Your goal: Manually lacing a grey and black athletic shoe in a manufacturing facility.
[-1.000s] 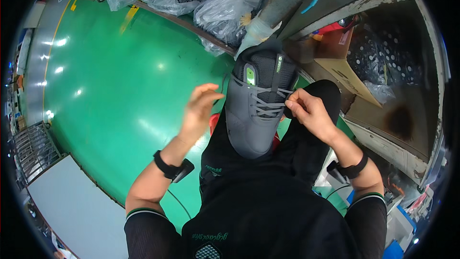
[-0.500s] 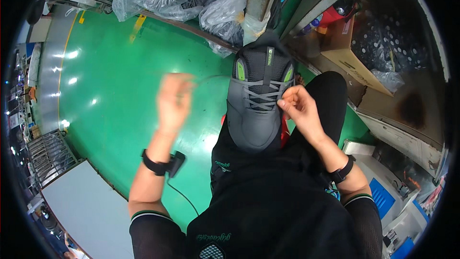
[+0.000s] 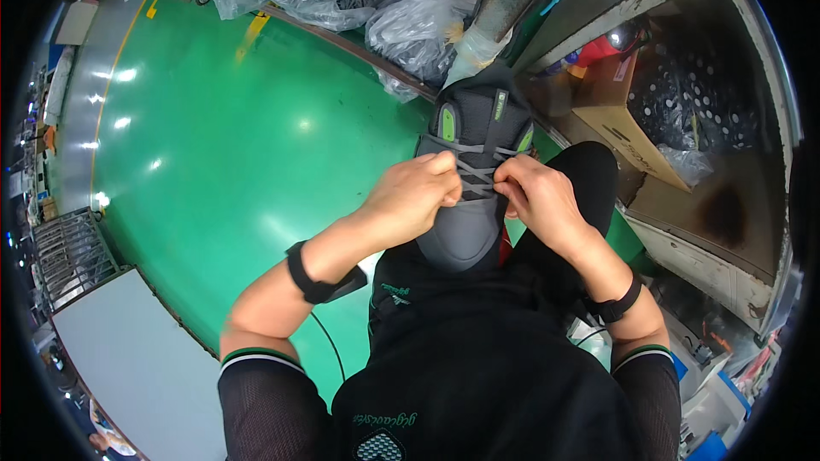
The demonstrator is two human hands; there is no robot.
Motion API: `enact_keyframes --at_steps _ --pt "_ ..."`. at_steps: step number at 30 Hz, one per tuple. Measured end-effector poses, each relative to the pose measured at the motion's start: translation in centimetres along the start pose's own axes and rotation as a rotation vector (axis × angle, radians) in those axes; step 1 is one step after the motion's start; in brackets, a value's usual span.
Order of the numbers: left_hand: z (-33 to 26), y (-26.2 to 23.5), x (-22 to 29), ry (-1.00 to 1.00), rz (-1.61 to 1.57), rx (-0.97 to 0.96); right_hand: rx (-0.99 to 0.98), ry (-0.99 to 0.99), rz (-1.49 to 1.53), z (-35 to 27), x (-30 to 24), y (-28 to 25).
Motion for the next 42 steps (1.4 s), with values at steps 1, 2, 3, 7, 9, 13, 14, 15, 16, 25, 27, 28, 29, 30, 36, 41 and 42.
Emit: enact_keyframes --at_steps 1,2,3,7,9,13,14,15,16,25,27,28,29,30,36,41,42 --pt "-0.1 0.2 0.1 0.003 -0.005 0.003 0.000 0.004 -0.006 0.3 0.1 -0.2" --pt "-0.5 0.6 0.1 -0.108 0.008 -0.012 -0.046 -0.017 -0.032 0.6 0.1 -0.2" --pt "-0.8 0.8 -0.1 -0.219 0.025 -0.027 -0.090 -0.040 -0.056 0.9 0.1 -0.2" --pt "-1.7 3.6 -1.4 -0.335 -0.366 0.218 -0.087 -0.070 -0.043 0.7 0.8 -0.4" --pt "-2.3 3.8 -2.3 -0.482 -0.631 0.448 -0.011 -0.144 0.131 0.2 1.3 -0.1" --pt "-2.7 4.2 -2.7 -0.525 -0.952 0.571 0.088 -0.198 -0.018 -0.5 0.1 0.0" --pt "-2.7 4.3 -2.7 -0.525 -0.948 0.566 0.112 -0.202 -0.082 -0.3 -0.1 0.2" --pt "-2.8 4.6 -2.7 -0.535 -0.916 0.578 0.114 -0.201 -0.079 -0.1 -0.2 0.0" --pt "-2.9 4.7 -2.6 -0.545 -0.884 0.589 0.076 -0.209 -0.182 0.0 -0.4 -0.1" --pt "-4.7 4.1 -1.8 -0.508 -1.484 0.650 -0.132 -0.216 0.053 0.4 2.5 -0.8" --pt "-7.2 3.2 -3.4 -0.605 -1.325 0.625 -0.187 -0.115 0.249 -0.1 3.0 -0.5" --pt "-9.0 2.1 -4.6 -0.651 -1.220 0.587 -0.171 0.075 0.540 -0.3 4.1 -0.7" --pt "-10.5 0.9 -5.6 -0.672 -1.099 0.709 -0.150 0.269 0.831 -0.7 5.2 -0.7" --pt "-11.9 -0.4 -6.6 -0.685 -0.977 0.822 -0.083 0.271 0.945 -0.7 6.0 -1.1" --pt "-19.7 -12.3 -8.5 -0.452 0.879 0.472 0.183 0.317 1.148 0.6 6.2 -0.2" --pt "-20.6 -13.0 -10.5 -0.557 0.890 0.677 0.164 0.299 1.196 0.4 6.0 0.8" --pt "-19.1 -12.0 -11.1 -0.686 0.567 0.950 0.144 0.333 1.134 0.4 6.0 0.9"
Point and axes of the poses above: each hand's wrist, its own z-axis towards the middle knuckle, its own y-axis out of the palm, x = y × z, the point moved 4 cm from there along z, towards the middle knuckle, and after that the axes turned 14 degrees about y, right-handed, at the moved point
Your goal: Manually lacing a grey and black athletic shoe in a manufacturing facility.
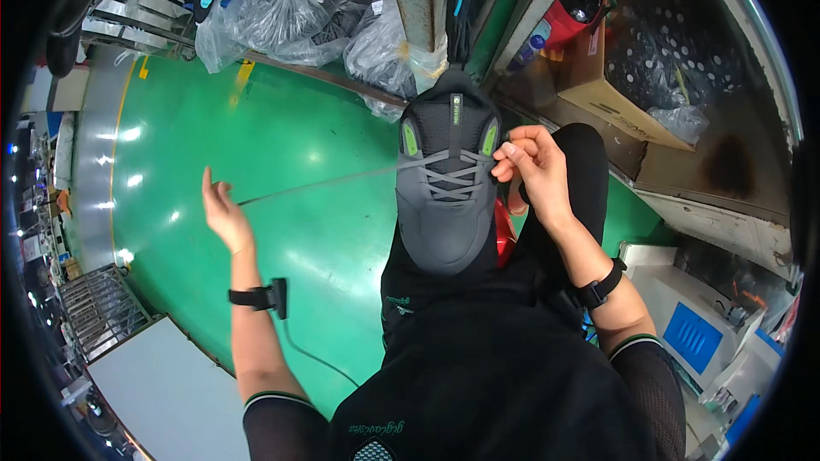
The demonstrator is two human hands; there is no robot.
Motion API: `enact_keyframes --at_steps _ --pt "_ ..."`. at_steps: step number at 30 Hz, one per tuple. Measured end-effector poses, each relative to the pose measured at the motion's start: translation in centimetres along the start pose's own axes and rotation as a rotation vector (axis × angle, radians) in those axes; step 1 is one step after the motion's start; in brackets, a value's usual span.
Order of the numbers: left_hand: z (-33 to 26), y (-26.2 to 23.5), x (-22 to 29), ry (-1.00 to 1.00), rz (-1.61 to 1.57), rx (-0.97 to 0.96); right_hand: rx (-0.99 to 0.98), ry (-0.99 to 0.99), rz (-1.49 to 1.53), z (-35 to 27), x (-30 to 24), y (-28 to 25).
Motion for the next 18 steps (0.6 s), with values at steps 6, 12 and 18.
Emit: enact_keyframes --at_steps 6,12,18 --pt "-2.7 9.4 15.1 -0.145 -0.788 -0.408 0.023 0.071 -0.235 -0.6 0.1 0.4" --pt "-4.1 10.7 20.9 -0.051 -1.010 -0.517 0.108 -0.066 -0.735 -0.1 -2.6 1.1" --pt "-3.5 9.0 21.3 0.183 -0.548 -0.476 0.117 -0.822 -1.600 -1.6 -5.8 4.4"
Point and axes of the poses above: each hand's wrist, its own z-axis towards the middle knuckle, its own y-axis out of the palm, x = y × z, the point moved 4 cm from there along z, towards the middle knuckle, and after that the axes turned 14 degrees about y, right-handed, at the moved point
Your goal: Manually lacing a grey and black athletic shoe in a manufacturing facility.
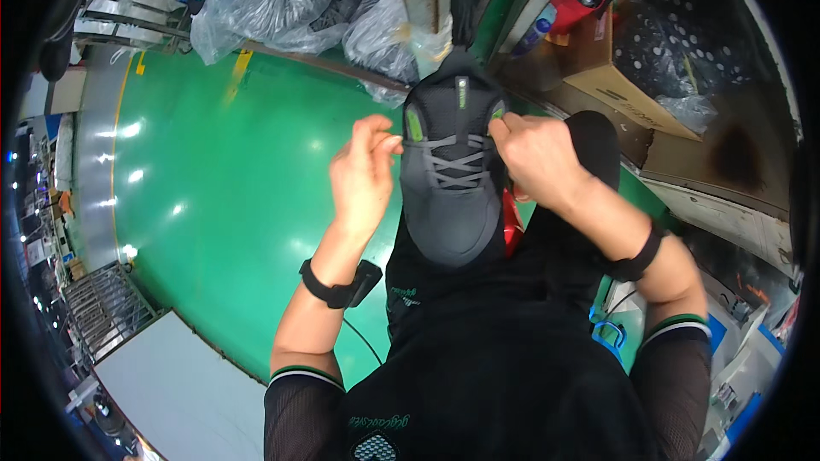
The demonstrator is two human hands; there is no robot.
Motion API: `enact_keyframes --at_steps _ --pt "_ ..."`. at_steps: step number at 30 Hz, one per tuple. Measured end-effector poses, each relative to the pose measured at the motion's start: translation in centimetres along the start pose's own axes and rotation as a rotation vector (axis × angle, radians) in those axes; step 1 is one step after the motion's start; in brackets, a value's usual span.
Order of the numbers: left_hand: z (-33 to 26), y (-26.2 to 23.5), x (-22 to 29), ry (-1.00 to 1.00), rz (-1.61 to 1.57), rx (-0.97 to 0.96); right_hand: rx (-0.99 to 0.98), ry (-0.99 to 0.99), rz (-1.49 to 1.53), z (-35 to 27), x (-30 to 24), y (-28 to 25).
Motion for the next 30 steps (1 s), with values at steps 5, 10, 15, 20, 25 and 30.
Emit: enact_keyframes --at_steps 5,10,15,20,25,30 --pt "0.7 0.3 0.9 0.320 0.255 -0.098 -0.166 -0.425 -0.153 2.7 -0.5 0.2" --pt "1.6 0.5 0.8 0.347 0.178 -0.310 -0.296 -0.433 -0.109 2.8 2.1 -0.8" --pt "3.4 -0.1 1.7 0.419 0.250 -0.508 -0.166 -0.446 0.170 4.3 2.8 -1.2" --pt "5.1 1.1 2.8 0.464 0.364 -0.724 -0.354 -0.487 0.189 5.6 2.9 -0.7" --pt "6.9 1.5 3.2 0.672 0.518 -0.867 -0.411 -0.594 0.308 5.9 3.8 0.2" --pt "8.2 -0.1 2.3 0.961 0.385 -0.616 -0.431 -0.554 0.376 5.3 4.7 1.4"
Point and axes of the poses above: each hand's wrist, its own z-axis towards the middle knuckle, its own y-axis out of the palm, x = y × z, the point moved 4 cm from there along z, towards the middle knuckle, and after that the axes turned 14 degrees about y, right-handed, at the moved point
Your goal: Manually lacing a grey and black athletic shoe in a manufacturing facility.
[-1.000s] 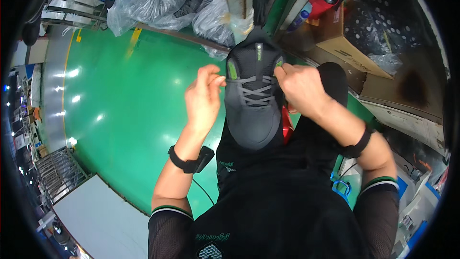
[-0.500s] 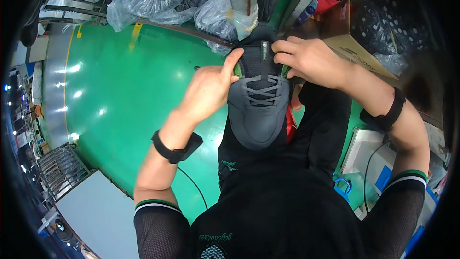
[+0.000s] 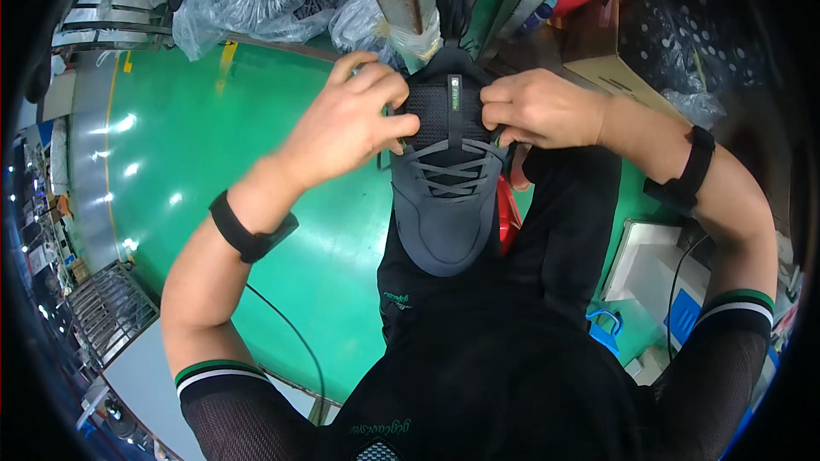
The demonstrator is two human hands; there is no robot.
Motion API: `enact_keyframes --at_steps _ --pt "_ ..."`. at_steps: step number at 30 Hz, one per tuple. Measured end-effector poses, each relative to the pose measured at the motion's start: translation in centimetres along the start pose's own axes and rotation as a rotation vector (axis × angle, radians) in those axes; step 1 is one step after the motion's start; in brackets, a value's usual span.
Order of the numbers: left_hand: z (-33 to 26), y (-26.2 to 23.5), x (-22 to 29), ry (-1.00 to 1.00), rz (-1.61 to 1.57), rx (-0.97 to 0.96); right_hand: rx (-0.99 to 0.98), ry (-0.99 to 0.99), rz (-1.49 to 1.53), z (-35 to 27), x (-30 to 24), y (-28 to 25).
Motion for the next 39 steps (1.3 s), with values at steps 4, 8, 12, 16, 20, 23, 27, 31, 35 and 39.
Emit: enact_keyframes --at_steps 4,8,12,16,20,23,27,31,35,39 --pt "0.6 0.8 -1.9 -0.001 -0.262 -0.079 -0.225 0.224 0.099 1.1 0.4 -0.6" --pt "1.9 1.1 -1.9 0.036 -0.284 -0.374 -0.622 0.484 0.104 3.1 0.7 0.0" --pt "1.8 1.6 -2.0 0.024 -0.311 -0.445 -0.635 0.531 0.065 2.9 -0.5 0.4" --pt "1.3 2.4 -2.9 -0.248 -0.726 -0.499 -0.228 0.866 0.533 1.7 -0.1 2.1" --pt "1.1 3.9 -2.9 -0.581 -0.808 -0.576 0.422 0.351 0.400 0.4 -5.1 1.1" --pt "1.5 4.4 -2.3 -0.763 -0.775 -0.440 0.486 0.085 0.530 -0.4 -12.3 1.0" --pt "2.6 2.6 -1.1 -0.477 -0.385 -0.492 0.588 0.206 0.547 -0.2 -11.0 2.0" --pt "5.0 2.6 -0.7 -0.387 -0.186 -0.936 0.554 0.307 0.771 0.0 -9.0 3.2" --pt "5.7 3.2 -1.2 -0.451 -0.196 -1.015 0.506 0.403 0.982 0.0 -7.9 3.7" --pt "2.4 4.3 -2.0 -0.657 -0.452 -0.795 0.583 0.490 1.188 -0.4 -6.4 4.9"
Point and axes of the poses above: each hand's wrist, its own z-axis towards the middle knuckle, its own y-axis out of the palm, x = y × z, the point moved 4 cm from there along z, towards the middle knuckle, and after that the axes turned 14 degrees about y, right-handed, at the moved point
